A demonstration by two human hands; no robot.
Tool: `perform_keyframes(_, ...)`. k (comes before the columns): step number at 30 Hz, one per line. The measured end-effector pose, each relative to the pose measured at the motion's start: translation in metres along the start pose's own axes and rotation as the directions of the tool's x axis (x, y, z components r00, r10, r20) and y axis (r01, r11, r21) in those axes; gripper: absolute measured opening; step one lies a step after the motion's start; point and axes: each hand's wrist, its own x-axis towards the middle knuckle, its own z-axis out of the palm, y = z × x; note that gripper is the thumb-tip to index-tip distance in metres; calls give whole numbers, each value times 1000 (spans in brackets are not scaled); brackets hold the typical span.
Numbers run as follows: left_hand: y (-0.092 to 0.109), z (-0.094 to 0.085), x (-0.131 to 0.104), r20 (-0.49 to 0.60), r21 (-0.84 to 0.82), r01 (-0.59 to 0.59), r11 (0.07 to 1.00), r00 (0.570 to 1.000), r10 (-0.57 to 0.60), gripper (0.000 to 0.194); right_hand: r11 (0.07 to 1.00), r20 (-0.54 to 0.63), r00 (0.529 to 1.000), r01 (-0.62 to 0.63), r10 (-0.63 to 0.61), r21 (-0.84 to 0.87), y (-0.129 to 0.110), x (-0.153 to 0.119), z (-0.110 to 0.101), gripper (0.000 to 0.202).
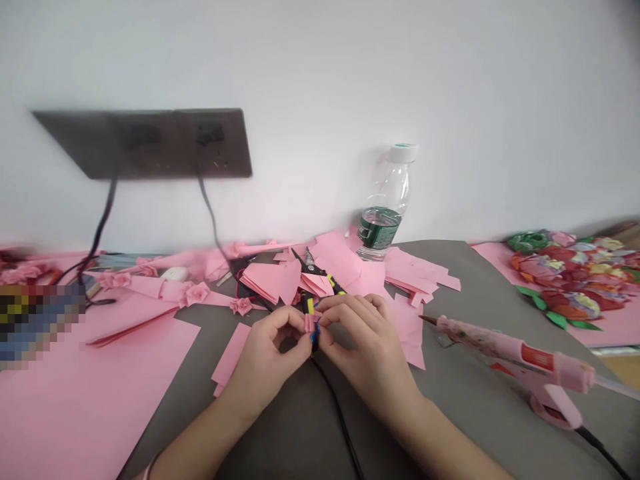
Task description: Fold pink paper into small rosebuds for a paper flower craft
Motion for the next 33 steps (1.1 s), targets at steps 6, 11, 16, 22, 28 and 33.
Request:
perform_keyframes(6,0,-2,2,-10,-136,63,989,998,-65,7,990,-13,996,93,-93,102,3,3,-3,20)
perform_keyframes(11,-4,-4,3,-17,-247,106,963,993,-113,9,977,-25,994,113,-110,181,8,6,-5,15)
perform_keyframes(16,-6,-5,3,-15,-339,145,930,987,-160,15,971,-7,993,119,-121,209,9,6,-8,13)
perform_keyframes(22,0,-4,4,-29,-319,124,940,990,-141,15,835,91,979,-204,183,512,6,5,-7,9)
perform_keyframes(28,-2,-6,3,-35,-185,64,981,997,-71,8,653,273,879,-474,391,591,9,5,-2,12)
perform_keyframes(33,0,-6,2,-43,-131,50,990,998,-56,8,568,384,825,-565,415,599,8,5,0,29)
